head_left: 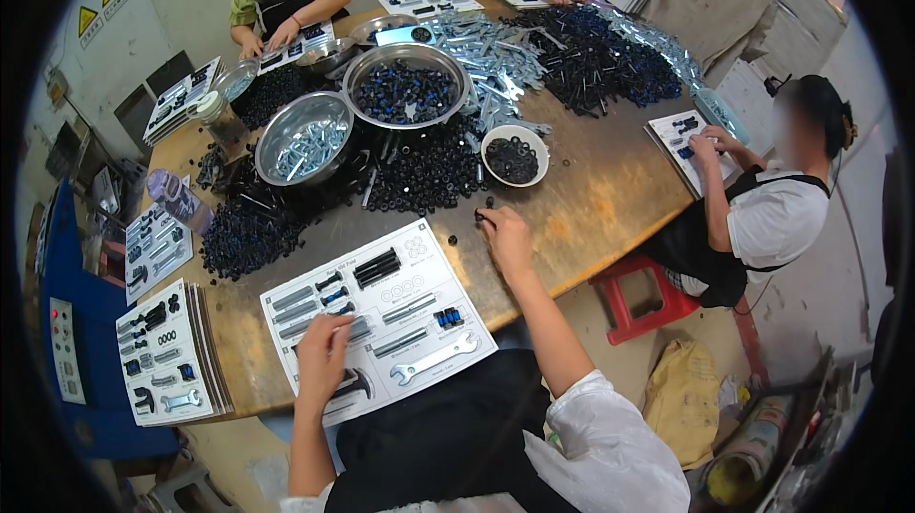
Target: The person assembles lock components by picking up parts from bowls and placing them into designated slots on a white board. The person repeatedly picks up small black and silver parts and arranges them on the board.
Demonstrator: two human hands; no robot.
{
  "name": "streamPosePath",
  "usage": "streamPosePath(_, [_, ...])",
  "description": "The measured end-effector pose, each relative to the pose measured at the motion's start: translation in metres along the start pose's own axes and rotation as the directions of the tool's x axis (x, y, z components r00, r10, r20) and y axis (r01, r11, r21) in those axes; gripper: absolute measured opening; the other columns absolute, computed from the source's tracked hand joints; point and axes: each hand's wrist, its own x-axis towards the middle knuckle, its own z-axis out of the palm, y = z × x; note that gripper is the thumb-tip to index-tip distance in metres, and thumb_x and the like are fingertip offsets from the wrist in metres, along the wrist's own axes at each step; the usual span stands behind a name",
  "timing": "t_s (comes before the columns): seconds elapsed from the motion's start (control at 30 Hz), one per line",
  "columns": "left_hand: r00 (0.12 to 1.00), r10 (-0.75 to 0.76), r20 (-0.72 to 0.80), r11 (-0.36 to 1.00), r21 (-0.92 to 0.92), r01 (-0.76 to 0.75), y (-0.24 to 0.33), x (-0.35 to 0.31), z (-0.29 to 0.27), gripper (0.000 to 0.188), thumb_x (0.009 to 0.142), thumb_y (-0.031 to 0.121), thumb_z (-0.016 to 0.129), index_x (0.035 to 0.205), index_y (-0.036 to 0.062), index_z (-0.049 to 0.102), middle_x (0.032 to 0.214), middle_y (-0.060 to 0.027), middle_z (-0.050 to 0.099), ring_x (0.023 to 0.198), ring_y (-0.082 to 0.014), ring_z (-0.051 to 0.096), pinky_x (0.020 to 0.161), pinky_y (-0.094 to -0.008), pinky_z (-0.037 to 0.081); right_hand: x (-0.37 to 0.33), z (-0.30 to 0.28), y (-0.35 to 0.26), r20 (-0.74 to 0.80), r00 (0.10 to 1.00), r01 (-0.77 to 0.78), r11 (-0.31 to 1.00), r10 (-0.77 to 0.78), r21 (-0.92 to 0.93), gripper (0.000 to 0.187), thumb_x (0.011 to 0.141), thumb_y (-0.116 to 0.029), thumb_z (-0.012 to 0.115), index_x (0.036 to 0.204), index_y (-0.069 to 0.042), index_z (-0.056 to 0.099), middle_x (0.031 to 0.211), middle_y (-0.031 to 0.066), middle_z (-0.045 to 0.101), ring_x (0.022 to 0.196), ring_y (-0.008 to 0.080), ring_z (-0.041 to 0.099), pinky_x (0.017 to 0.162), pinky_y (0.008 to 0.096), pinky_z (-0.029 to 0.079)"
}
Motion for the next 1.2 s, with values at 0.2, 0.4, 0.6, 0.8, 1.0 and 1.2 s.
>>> streamPosePath(0.2, [0.882,0.267,0.389,0.942,0.089,-0.324,0.045,0.075,0.075,0.021,0.095,0.019,0.06,0.11,0.008,0.069,0.099,-0.0111,0.064,0.093,-0.0319,0.063,0.08,-0.038,0.051,-0.036,-0.013,0.0,0.029,0.999,0.016,0.999,-0.015,-0.045,0.027,0.085,-0.003,0.062,0.109,-0.008,0.072,0.099,0.0137,0.064,0.095,0.0327,0.062,0.082,0.0406,0.052])
streamPosePath(0.4, [0.928,0.276,0.251,0.898,0.276,-0.342,0.026,0.134,0.156,0.014,0.087,0.014,0.068,0.099,0.0061,0.07,0.092,-0.0117,0.061,0.092,-0.0316,0.061,0.08,-0.0416,0.051,-0.063,-0.028,-0.002,0.064,0.997,-0.032,0.999,0.032,-0.005,0.038,0.083,0.004,0.057,0.117,-0.008,0.069,0.117,0.0125,0.061,0.108,0.0298,0.06,0.092,0.0387,0.051])
streamPosePath(0.6, [0.931,0.198,0.308,0.922,0.264,-0.284,0.015,0.138,0.183,0.015,0.084,0.01,0.07,0.097,0.0025,0.068,0.095,-0.0172,0.06,0.092,-0.0367,0.062,0.08,-0.0443,0.051,-0.043,-0.038,0.016,-0.011,0.989,-0.145,0.966,0.151,0.217,0.034,0.087,0.002,0.059,0.118,-0.007,0.068,0.12,0.0157,0.061,0.112,0.0349,0.059,0.095,0.04,0.049])
streamPosePath(0.8, [0.926,0.245,0.286,0.942,0.155,-0.297,0.03,0.156,0.21,0.016,0.085,0.007,0.068,0.099,0.0013,0.068,0.093,-0.0165,0.059,0.085,-0.0342,0.064,0.078,-0.0413,0.053,0.021,-0.018,0.035,0.086,0.995,-0.058,0.995,0.051,0.082,0.028,0.081,0.001,0.066,0.108,-0.004,0.07,0.109,0.0168,0.063,0.101,0.037,0.062,0.089,0.0424,0.051])
streamPosePath(1.0, [0.932,0.2,0.302,0.965,0.101,-0.24,0.03,0.153,0.209,0.022,0.088,0.016,0.07,0.102,0.0001,0.067,0.095,-0.0163,0.058,0.08,-0.0298,0.065,0.073,-0.0375,0.052,-0.006,-0.023,0.04,0.13,0.988,-0.115,0.956,0.082,0.268,0.022,0.082,0.004,0.061,0.101,-0.002,0.072,0.098,0.0174,0.066,0.095,0.037,0.064,0.085,0.0419,0.052])
streamPosePath(1.2, [0.92,0.203,0.337,0.956,0.136,-0.261,0.041,0.138,0.218,0.024,0.084,0.013,0.072,0.105,0.0039,0.064,0.108,-0.0179,0.054,0.097,-0.0376,0.059,0.086,-0.0427,0.049,0.004,-0.035,0.031,0.271,0.96,-0.151,0.943,0.068,0.296,0.033,0.083,0.005,0.055,0.113,-0.001,0.069,0.098,0.0206,0.068,0.09,0.0364,0.067,0.082,0.0403,0.053])
